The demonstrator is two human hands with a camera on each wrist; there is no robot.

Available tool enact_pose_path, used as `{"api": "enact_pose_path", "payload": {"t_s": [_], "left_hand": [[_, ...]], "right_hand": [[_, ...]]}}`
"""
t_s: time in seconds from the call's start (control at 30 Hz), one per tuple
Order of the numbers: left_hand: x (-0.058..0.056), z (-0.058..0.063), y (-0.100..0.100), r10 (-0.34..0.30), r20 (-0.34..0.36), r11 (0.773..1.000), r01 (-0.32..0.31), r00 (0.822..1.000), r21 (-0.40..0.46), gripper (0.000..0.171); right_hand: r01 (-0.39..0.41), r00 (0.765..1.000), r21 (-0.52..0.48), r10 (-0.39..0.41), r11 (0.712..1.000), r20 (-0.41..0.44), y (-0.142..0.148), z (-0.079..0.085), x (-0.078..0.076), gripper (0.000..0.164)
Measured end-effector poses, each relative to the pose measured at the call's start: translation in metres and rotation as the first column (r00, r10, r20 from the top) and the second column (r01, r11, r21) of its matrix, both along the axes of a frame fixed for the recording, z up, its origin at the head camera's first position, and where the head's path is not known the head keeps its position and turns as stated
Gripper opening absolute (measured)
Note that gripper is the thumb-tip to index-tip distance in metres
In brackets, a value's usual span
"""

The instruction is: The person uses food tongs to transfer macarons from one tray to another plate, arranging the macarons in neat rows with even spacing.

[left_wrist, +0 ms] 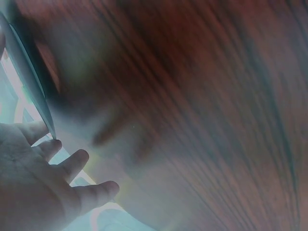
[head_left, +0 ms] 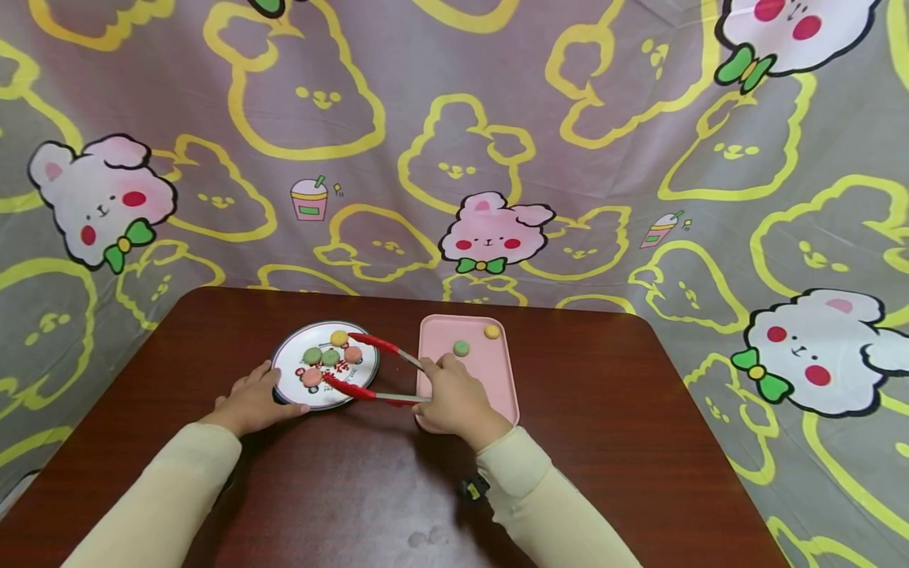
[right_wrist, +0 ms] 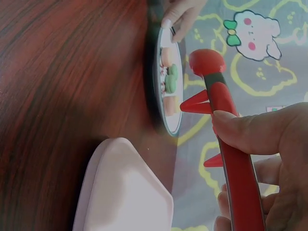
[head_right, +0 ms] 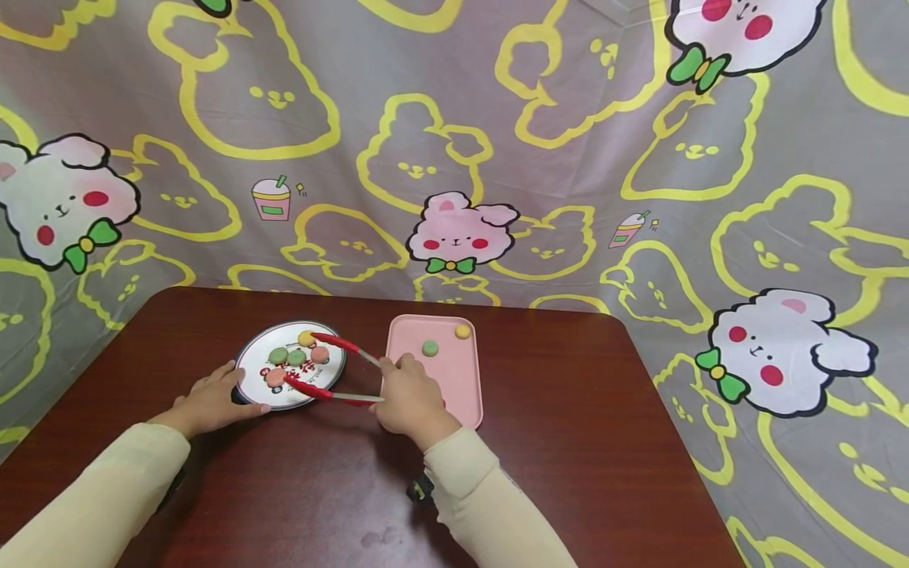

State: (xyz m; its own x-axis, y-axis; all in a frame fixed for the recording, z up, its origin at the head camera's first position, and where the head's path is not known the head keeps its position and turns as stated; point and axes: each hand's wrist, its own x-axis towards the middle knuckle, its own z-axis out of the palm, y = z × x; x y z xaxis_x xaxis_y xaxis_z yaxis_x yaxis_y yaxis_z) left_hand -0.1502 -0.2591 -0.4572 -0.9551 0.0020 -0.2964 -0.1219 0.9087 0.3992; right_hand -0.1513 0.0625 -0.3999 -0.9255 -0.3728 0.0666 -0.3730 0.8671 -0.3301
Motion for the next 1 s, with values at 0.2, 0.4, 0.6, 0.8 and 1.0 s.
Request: {"api": "enact_pose_path", "payload": {"t_s": [0.2, 0.4, 0.6, 0.8, 1.0], "left_hand": [[0.000, 0.000, 0.001, -0.002, -0.005, 1.000, 0.002, 1.000, 0.000, 0.114], [0.000, -0.001, 0.001, -0.002, -0.018, 1.000, 0.002, 1.000, 0.003, 0.114], [0.002, -0.001, 0.001, -0.001, -0.015, 1.000, 0.001, 1.000, 0.008, 0.115], [0.003, -0.002, 0.001, 0.002, -0.013, 1.000, -0.002, 1.000, 0.004, 0.114], [0.002, 0.000, 0.002, 0.005, -0.008, 1.000, -0.005, 1.000, 0.012, 0.115]], "right_hand": [[0.014, 0.999, -0.016, -0.014, 1.000, -0.029, 0.007, 0.000, 0.001, 0.070], [0.016, 0.999, -0.024, -0.016, 1.000, -0.028, 0.012, -0.002, 0.004, 0.071], [0.010, 0.999, -0.028, -0.011, 1.000, -0.048, 0.020, -0.006, 0.008, 0.072], [0.020, 0.997, -0.021, -0.021, 1.000, -0.076, 0.033, -0.009, 0.010, 0.071], [0.035, 0.995, -0.008, -0.036, 0.999, -0.090, 0.046, -0.008, 0.009, 0.073]]}}
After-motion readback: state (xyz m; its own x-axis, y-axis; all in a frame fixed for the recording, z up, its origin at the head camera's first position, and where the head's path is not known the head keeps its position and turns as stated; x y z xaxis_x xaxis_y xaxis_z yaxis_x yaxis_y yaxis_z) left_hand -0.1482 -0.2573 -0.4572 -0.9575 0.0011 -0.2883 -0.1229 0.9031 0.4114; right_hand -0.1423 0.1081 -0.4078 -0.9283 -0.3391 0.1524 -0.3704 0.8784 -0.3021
